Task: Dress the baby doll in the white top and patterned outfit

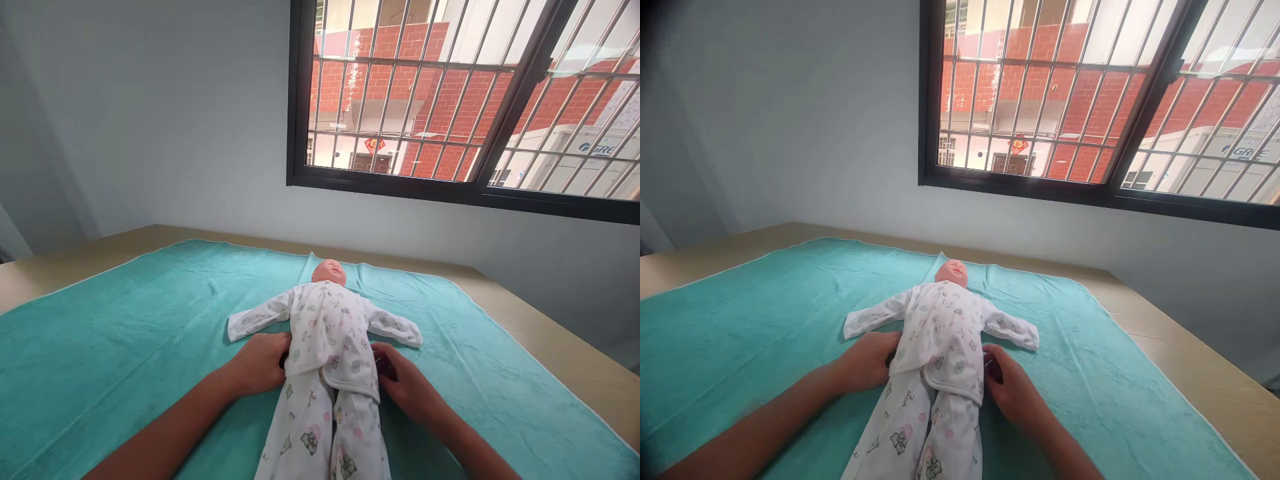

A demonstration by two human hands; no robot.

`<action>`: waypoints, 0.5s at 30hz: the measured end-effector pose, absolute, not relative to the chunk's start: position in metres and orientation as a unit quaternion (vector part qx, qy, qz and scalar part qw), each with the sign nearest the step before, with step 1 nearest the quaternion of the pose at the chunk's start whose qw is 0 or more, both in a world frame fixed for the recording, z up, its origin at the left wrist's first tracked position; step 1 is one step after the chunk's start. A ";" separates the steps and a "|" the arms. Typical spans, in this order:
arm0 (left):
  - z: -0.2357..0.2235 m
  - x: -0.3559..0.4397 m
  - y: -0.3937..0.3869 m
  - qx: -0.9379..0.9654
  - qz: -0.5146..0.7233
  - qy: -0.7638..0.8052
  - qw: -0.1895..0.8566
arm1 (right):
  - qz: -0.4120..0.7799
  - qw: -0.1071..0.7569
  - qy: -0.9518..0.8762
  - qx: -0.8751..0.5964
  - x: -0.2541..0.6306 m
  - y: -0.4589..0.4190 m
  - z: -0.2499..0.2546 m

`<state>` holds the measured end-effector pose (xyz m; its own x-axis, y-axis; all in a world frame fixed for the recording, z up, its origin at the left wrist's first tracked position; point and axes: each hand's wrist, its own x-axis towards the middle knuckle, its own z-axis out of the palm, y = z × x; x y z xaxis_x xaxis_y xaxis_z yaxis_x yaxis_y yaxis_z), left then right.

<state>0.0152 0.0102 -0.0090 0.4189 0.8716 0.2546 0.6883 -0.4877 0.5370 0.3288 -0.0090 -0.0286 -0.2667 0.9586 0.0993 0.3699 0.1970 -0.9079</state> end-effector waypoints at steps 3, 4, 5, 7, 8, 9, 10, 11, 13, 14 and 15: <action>-0.010 0.021 0.011 0.813 0.263 0.473 0.215 | 0.517 0.291 -0.659 -0.463 0.325 -0.010 -0.016; -0.011 0.023 0.011 0.803 0.275 0.475 0.232 | 0.534 0.297 -0.646 -0.458 0.322 -0.011 -0.013; -0.011 0.025 0.010 0.793 0.290 0.474 0.251 | 0.547 0.308 -0.635 -0.450 0.318 -0.013 -0.009; -0.010 0.029 0.009 0.772 0.321 0.461 0.297 | 0.573 0.321 -0.622 -0.427 0.313 -0.019 -0.002; -0.010 0.031 0.008 0.760 0.331 0.459 0.321 | 0.588 0.316 -0.616 -0.418 0.311 -0.023 0.001; -0.010 0.033 0.007 0.745 0.338 0.463 0.341 | 0.608 0.300 -0.608 -0.413 0.310 -0.027 0.004; -0.010 0.034 0.006 0.729 0.340 0.474 0.357 | 0.633 0.278 -0.595 -0.411 0.309 -0.031 0.007; -0.009 0.035 0.005 0.714 0.341 0.488 0.368 | 0.660 0.253 -0.576 -0.410 0.309 -0.035 0.009; -0.009 0.037 0.004 0.688 0.345 0.512 0.381 | 0.718 0.210 -0.527 -0.403 0.310 -0.042 0.010; -0.008 0.037 0.004 0.680 0.350 0.516 0.385 | 0.744 0.198 -0.504 -0.391 0.310 -0.044 0.009; -0.008 0.036 0.004 0.676 0.354 0.515 0.391 | 0.767 0.194 -0.487 -0.370 0.310 -0.047 0.007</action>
<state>0.0364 0.0044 -0.0079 0.2198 0.9725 0.0767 0.4198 -0.1652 0.8924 0.3100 -0.0465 0.0073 -0.6502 0.6584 -0.3792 0.0626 -0.4509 -0.8904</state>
